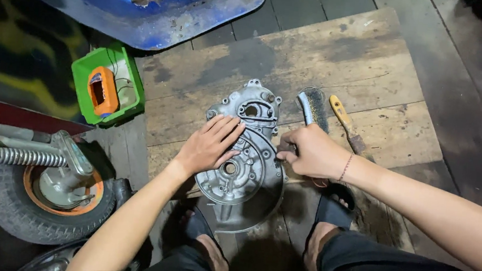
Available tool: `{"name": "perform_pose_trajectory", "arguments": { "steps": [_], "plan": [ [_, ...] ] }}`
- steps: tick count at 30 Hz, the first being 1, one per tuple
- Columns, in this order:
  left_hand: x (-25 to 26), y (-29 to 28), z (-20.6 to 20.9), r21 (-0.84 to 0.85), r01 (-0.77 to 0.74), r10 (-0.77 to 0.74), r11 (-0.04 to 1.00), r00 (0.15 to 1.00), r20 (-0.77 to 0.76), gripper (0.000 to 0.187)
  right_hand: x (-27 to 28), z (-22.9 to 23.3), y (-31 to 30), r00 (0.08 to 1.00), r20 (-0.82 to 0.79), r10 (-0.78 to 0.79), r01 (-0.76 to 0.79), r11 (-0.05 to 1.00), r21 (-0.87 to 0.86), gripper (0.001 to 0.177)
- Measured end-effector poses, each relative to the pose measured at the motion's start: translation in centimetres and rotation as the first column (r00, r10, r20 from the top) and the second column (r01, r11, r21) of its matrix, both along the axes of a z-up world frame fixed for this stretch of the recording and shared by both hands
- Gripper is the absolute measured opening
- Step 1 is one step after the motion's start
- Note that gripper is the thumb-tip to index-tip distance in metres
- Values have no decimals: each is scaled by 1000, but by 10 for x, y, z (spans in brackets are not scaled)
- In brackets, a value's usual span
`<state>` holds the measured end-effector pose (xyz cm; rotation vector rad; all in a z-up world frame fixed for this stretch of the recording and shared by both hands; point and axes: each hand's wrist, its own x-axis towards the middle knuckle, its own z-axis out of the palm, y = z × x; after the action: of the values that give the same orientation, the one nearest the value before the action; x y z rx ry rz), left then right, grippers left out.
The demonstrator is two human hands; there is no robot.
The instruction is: The person sits on the floor and cleans a metallic engine casing using a wire brush and a metal rod. They scrub the surface and crevices of the part, occasionally rotating it to access different areas.
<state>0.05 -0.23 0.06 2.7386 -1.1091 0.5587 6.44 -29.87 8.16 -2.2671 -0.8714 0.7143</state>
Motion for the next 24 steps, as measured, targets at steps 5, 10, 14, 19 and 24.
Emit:
{"name": "perform_pose_trajectory", "arguments": {
  "steps": [5, 10, 14, 19, 24],
  "plan": [
    [0, 0, -2, 8, -7, 7, 1000, 1000, 13, 60, -2, 1, 3, 978, -202, -49, 89, 977, 193, 18],
    [-3, 1, -4, -7, -10, 10, 1000, 1000, 12, 59, -5, -40, 1, 999, 24, -33, 20, 903, 430, 18],
    [0, 1, -2, 4, -2, 1, 1000, 1000, 28, 59, -3, -41, 0, 954, 298, -45, -121, 847, 518, 22],
    [1, 3, -2, 17, 7, -7, 1000, 1000, 22, 59, -7, -57, 2, 877, 467, 115, -329, 852, 408, 25],
    [0, 3, -2, 30, 0, -1, 1000, 999, 33, 60, -8, -72, 5, 820, 562, 110, -404, 806, 432, 25]
  ]
}}
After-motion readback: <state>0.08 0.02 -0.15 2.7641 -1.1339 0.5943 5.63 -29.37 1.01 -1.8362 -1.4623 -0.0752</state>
